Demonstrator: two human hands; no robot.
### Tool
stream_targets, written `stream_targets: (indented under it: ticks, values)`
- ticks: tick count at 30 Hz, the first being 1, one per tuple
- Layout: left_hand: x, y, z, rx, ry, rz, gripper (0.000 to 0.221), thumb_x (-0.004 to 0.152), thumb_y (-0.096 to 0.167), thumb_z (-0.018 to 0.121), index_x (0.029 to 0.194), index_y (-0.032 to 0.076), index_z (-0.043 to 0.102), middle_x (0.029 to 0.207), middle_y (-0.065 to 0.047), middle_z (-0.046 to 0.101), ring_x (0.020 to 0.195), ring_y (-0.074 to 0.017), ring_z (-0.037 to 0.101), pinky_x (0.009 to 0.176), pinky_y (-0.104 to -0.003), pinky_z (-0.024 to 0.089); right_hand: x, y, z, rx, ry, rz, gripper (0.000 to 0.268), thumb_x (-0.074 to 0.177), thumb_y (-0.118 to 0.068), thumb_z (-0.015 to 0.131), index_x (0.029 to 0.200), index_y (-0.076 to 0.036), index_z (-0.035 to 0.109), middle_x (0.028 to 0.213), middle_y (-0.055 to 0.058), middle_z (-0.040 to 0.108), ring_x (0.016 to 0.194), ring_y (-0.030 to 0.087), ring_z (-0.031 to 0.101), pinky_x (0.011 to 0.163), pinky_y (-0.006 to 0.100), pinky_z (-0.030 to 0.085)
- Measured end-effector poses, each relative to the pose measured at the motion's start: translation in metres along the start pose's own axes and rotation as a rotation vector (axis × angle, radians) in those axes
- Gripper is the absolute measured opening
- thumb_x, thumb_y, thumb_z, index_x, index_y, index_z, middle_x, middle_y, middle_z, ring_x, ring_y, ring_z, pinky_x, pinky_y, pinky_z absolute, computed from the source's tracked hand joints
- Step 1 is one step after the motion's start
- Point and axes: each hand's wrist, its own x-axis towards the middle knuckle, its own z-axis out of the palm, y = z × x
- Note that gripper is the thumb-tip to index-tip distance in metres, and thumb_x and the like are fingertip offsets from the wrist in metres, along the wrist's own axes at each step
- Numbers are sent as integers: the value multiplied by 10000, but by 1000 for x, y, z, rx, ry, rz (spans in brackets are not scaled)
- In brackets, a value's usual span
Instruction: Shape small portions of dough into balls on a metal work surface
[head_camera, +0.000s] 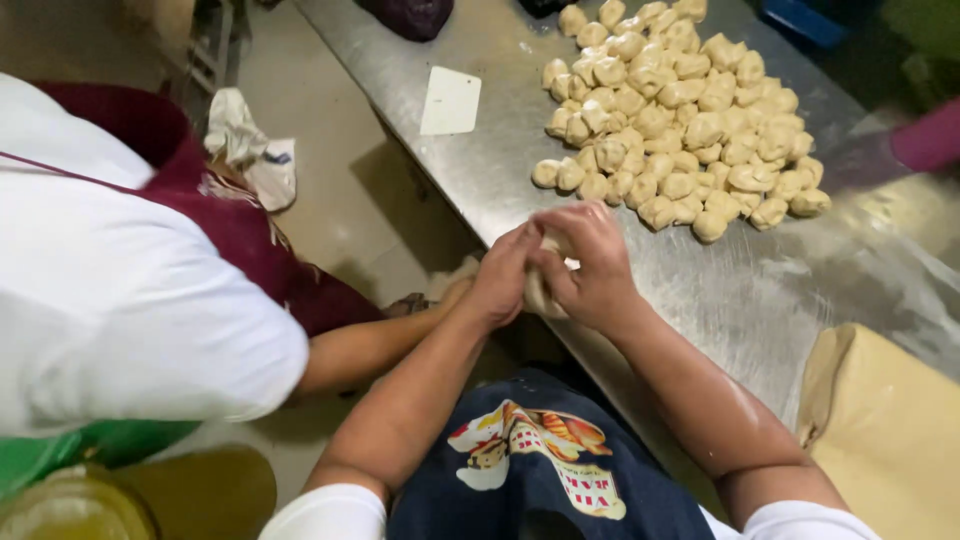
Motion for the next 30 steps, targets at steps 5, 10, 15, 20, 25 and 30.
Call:
stream_targets:
  ticks: [5, 10, 15, 20, 25, 30]
  values:
    - [-58, -17, -6, 252, -485, 167, 97, 939, 65, 629, 1016, 70, 686, 847, -113, 701, 854, -286, 718, 865, -450, 577, 21, 39, 19, -604, -132, 349, 466, 822, -338, 876, 1077, -56, 607, 992, 265, 679, 917, 505, 676, 819, 612, 515]
    - [-6, -33, -51, 158, -221, 109, 298, 1049, 277, 492, 1289, 100, 496, 976, -4, 615, 967, -142, 648, 898, -312, 544, 14, 3, 29, -591, -46, -32, 222, 953, -194, 711, 1102, -35, 666, 1140, 237, 527, 996, 474, 578, 887, 538, 482]
    - [-32, -13, -54, -432, -141, -75, 796, 1106, 622, 318, 1630, 42, 167, 1169, -103, 586, 1084, -235, 674, 921, -338, 575, -31, -10, 54, -302, -3, -343, 318, 933, -295, 729, 721, -107, 585, 722, 93, 571, 646, 320, 612, 808, 483, 532]
    - [-17, -12, -62, 117, -50, 14, 472, 1123, 350, 405, 753, 113, 576, 516, -64, 554, 420, -217, 615, 413, -305, 508, -3, -31, 56, -187, 94, -128, 578, 986, -568, 612, 1189, -30, 661, 1116, 168, 684, 1074, 386, 673, 990, 450, 493]
    - [-43, 20, -22, 424, -178, 139, 246, 1045, 163, 489, 988, 14, 676, 825, -137, 681, 821, -254, 649, 820, -444, 561, 9, 47, 33, -511, 87, -298, 336, 961, -435, 761, 830, -159, 620, 697, 56, 530, 612, 309, 598, 634, 444, 491]
    - [-59, 41, 54, 812, -248, 112, 155, 950, 296, 643, 952, 142, 666, 807, -94, 734, 836, -305, 748, 793, -401, 601, 46, 78, 13, -566, -298, 166, 753, 638, -512, 960, 1141, -86, 597, 1132, 179, 563, 1046, 438, 596, 818, 586, 523]
